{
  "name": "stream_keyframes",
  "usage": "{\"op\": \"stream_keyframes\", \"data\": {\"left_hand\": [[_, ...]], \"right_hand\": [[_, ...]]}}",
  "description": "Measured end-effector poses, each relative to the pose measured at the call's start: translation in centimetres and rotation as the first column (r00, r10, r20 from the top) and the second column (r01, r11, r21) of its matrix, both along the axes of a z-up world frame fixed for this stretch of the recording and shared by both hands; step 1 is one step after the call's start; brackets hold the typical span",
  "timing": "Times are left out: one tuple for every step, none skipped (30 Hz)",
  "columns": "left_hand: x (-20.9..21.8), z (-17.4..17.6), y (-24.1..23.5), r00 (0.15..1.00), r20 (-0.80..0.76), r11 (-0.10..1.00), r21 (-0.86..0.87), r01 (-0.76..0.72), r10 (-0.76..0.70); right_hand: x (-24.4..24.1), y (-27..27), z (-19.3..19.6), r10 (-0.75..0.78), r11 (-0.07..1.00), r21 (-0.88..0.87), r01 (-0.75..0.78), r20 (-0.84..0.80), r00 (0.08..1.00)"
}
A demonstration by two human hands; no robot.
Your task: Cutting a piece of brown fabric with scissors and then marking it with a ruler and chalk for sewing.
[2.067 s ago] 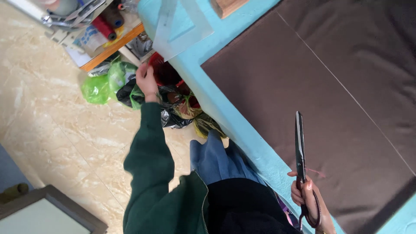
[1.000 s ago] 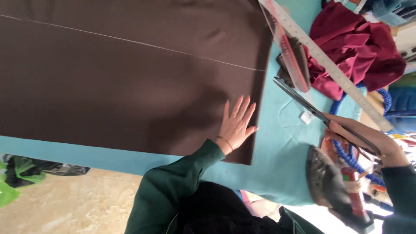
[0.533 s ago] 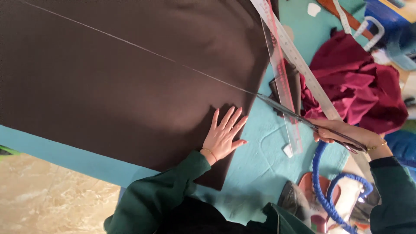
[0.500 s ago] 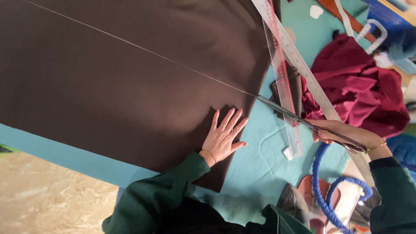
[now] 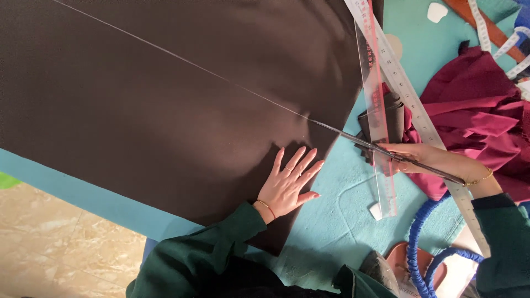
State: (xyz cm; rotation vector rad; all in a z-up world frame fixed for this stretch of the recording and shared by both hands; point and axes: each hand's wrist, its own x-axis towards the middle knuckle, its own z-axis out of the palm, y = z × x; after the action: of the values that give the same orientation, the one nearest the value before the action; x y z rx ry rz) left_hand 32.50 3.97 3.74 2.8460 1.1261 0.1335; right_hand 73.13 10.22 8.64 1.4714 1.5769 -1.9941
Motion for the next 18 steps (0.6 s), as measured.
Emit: {"op": "stream_keyframes", "data": {"left_hand": [[0.0, 0.0, 0.0, 1.000, -0.001, 1.000, -0.001, 0.002, -0.002], [0.0, 0.0, 0.0, 1.000, -0.006, 1.000, -0.001, 0.004, -0.004], [0.0, 0.1, 0.0, 1.000, -0.012, 1.000, 0.000, 0.004, -0.004], [0.0, 0.1, 0.1, 1.000, -0.013, 1.000, 0.000, 0.005, -0.005], [0.0, 0.2, 0.1, 1.000, -0.016, 1.000, 0.004, 0.005, -0.005], [0.0, 0.2, 0.1, 1.000, -0.019, 1.000, 0.007, 0.005, -0.005], [0.0, 0.2, 0.0, 1.000, -0.021, 1.000, 0.007, 0.006, -0.006], [0.0, 0.1, 0.0, 1.000, -0.028, 1.000, 0.003, 0.009, -0.009], [0.0, 0.1, 0.0, 0.999, -0.035, 1.000, -0.001, 0.012, -0.012], [0.0, 0.1, 0.1, 0.999, -0.036, 1.000, -0.001, 0.012, -0.012], [0.0, 0.2, 0.1, 0.999, -0.033, 1.000, -0.003, 0.009, -0.009], [0.0, 0.2, 0.1, 1.000, -0.030, 1.000, -0.004, 0.005, -0.005], [0.0, 0.3, 0.1, 1.000, -0.031, 1.000, -0.005, 0.005, -0.005], [0.0, 0.3, 0.1, 0.999, -0.037, 1.000, 0.000, 0.006, -0.006], [0.0, 0.3, 0.1, 0.999, -0.043, 1.000, 0.006, 0.007, -0.006], [0.0, 0.3, 0.1, 0.999, -0.043, 1.000, 0.006, 0.006, -0.006], [0.0, 0.2, 0.1, 0.999, -0.040, 1.000, -0.004, 0.007, -0.007], [0.0, 0.2, 0.1, 0.999, -0.036, 1.000, -0.014, 0.007, -0.008]], "right_hand": [[0.6, -0.3, -0.8, -0.002, 1.000, -0.001, 0.002, -0.001, 1.000], [1.3, -0.6, -1.6, 0.004, 1.000, 0.015, -0.004, -0.052, 0.999], [1.9, -0.7, -2.4, 0.013, 0.999, 0.033, -0.010, -0.102, 0.995], [1.8, -0.5, -2.2, 0.013, 0.999, 0.033, -0.009, -0.103, 0.995], [1.7, -0.4, -2.0, 0.022, 1.000, 0.014, -0.021, -0.064, 0.998], [1.5, -0.3, -1.8, 0.031, 0.999, -0.005, -0.031, -0.025, 0.999], [1.6, -0.5, -2.0, 0.031, 1.000, -0.006, -0.031, -0.026, 0.999], [1.8, -0.6, -2.2, 0.025, 1.000, 0.011, -0.025, -0.050, 0.998], [1.9, -0.8, -2.4, 0.020, 0.999, 0.027, -0.018, -0.073, 0.997], [1.1, -0.6, -1.5, 0.020, 0.999, 0.027, -0.018, -0.074, 0.997], [0.4, -0.4, -0.5, -0.003, 1.000, 0.009, 0.004, -0.081, 0.997], [-0.3, -0.3, 0.4, -0.027, 1.000, -0.010, 0.026, -0.088, 0.996], [0.7, -0.7, -1.3, -0.027, 1.000, -0.010, 0.026, -0.088, 0.996], [1.7, -1.1, -2.9, -0.265, 0.949, -0.211, 0.234, -0.134, 0.955], [2.7, -1.5, -4.6, -0.492, 0.819, -0.406, 0.406, -0.130, 0.861], [2.3, -1.4, -3.9, -0.492, 0.819, -0.406, 0.406, -0.130, 0.861], [1.9, -1.3, -3.3, -0.430, 0.864, -0.343, 0.368, -0.124, 0.894], [1.5, -1.2, -2.6, -0.368, 0.904, -0.279, 0.325, -0.114, 0.923]]}}
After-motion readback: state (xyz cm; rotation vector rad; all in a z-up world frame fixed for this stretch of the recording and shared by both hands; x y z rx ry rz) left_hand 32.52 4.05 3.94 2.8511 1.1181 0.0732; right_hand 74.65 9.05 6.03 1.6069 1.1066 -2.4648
